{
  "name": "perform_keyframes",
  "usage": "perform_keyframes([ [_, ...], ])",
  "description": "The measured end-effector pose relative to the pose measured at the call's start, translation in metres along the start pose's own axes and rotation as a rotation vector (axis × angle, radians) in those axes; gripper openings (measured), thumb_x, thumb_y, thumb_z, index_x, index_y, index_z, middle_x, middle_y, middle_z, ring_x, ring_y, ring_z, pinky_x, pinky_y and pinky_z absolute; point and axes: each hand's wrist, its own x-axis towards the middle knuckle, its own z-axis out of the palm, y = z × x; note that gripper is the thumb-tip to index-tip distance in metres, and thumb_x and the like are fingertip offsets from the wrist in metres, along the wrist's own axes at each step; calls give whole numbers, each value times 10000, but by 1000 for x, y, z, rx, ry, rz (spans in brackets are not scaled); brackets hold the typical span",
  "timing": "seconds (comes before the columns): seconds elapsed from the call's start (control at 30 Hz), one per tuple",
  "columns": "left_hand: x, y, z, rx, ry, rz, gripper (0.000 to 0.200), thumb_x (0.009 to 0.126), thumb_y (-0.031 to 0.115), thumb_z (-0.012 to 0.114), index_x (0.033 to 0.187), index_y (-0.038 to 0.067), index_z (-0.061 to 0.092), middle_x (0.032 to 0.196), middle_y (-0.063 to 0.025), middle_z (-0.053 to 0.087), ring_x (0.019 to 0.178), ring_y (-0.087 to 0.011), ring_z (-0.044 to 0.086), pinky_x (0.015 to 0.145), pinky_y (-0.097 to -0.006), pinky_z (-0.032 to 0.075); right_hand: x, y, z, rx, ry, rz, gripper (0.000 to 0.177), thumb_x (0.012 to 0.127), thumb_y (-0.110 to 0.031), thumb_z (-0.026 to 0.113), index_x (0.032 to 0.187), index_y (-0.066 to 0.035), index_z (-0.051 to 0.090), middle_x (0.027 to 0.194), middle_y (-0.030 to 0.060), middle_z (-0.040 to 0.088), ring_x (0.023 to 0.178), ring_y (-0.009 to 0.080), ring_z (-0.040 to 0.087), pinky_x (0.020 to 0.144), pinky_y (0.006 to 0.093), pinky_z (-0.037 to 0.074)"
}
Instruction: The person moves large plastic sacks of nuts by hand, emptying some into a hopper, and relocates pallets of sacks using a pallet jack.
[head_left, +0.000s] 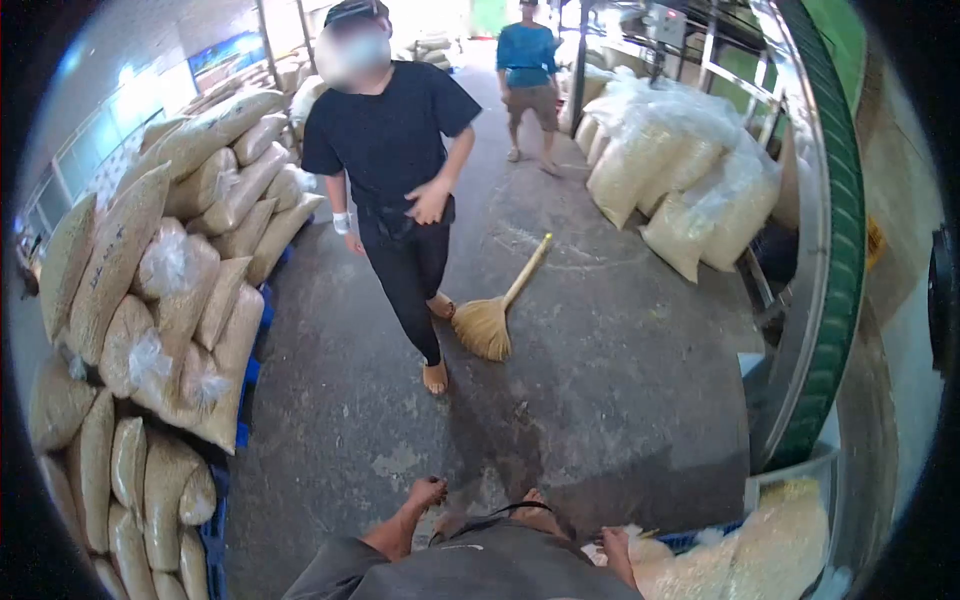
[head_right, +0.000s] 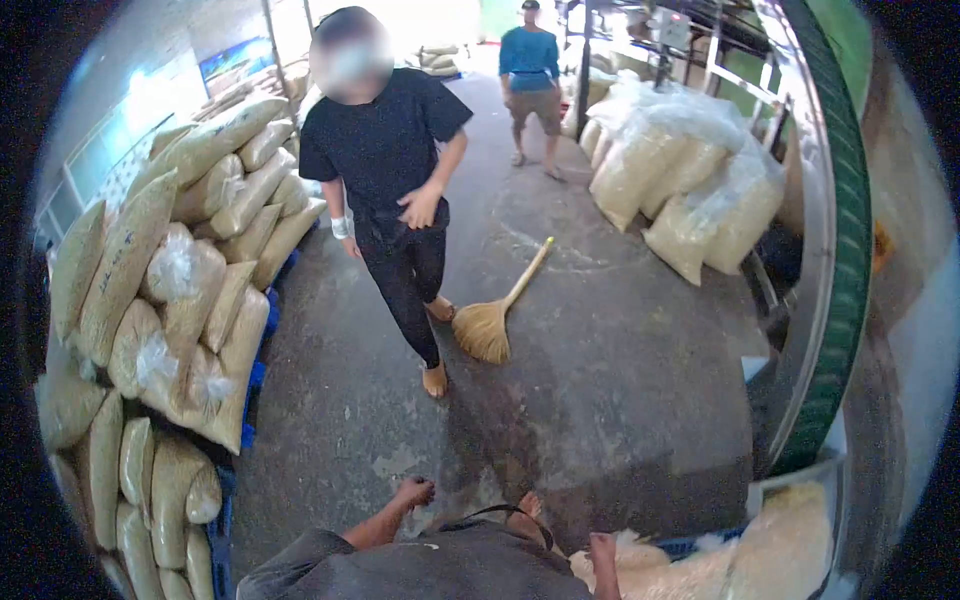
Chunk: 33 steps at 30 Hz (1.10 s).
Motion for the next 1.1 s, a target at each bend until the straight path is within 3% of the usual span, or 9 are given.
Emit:
perform_keyframes([
  [0.23,35,46,23,77,34,81,348,823,325,576,899,-9,637,758,-104,659,645,-195,633,578,-342,506,120,-129,-29,-160,11,-186,181,881,-209,555,938,-38,572,729,64,585,539,162,577,467,298,479],
  [0.33,44,54,28,24,48,133,379,825,342,587,923,-20,640,758,-101,661,646,-205,633,588,-349,509,136,-135,-23,-141,6,-226,176,877,-209,562,909,-37,579,712,56,575,540,156,568,471,308,473],
  [0.53,88,39,22,-68,31,-47,420,853,325,589,1042,-51,597,785,-110,649,656,-224,622,570,-367,497,135,-148,12,-187,-27,-212,193,872,-217,573,895,-25,578,737,75,601,582,160,580,476,316,470],
  [0.63,116,8,22,-255,-151,-82,416,864,316,588,1072,-45,582,792,-114,644,641,-225,611,571,-369,496,141,-96,2,-167,-92,-87,212,860,-222,593,917,-19,590,765,92,617,596,171,591,486,331,475],
  [0.7,98,37,28,-128,18,-47,398,864,307,590,1027,-56,594,785,-121,642,629,-213,601,566,-353,491,158,-61,-5,-249,-51,20,229,845,-222,614,933,-12,598,779,95,625,613,185,603,492,344,478],
  [0.8,96,52,31,-174,-8,69,395,844,307,608,968,-67,602,768,-130,636,631,-208,601,561,-337,486,108,-85,-15,-142,-74,88,252,835,-241,625,927,-6,619,721,82,630,493,160,558,456,308,454],
  [0.93,83,64,36,-206,-50,121,368,822,287,621,922,-67,607,751,-128,632,624,-207,601,549,-335,480,101,-87,-22,-114,-8,161,256,843,-250,621,927,-8,600,686,65,607,507,157,571,427,292,449],
  [1.03,84,64,40,-201,-88,81,323,810,254,620,897,-57,607,728,-120,628,604,-215,597,525,-347,474,101,-108,-25,-34,-87,54,244,846,-247,618,902,-10,602,656,52,590,513,155,577,427,295,451],
  [1.1,73,63,49,-101,-22,-47,286,806,223,607,876,-54,605,714,-123,628,587,-220,599,499,-354,465,110,-117,-21,-232,-58,73,258,850,-256,611,931,-11,613,772,73,637,631,166,617,512,335,478],
])
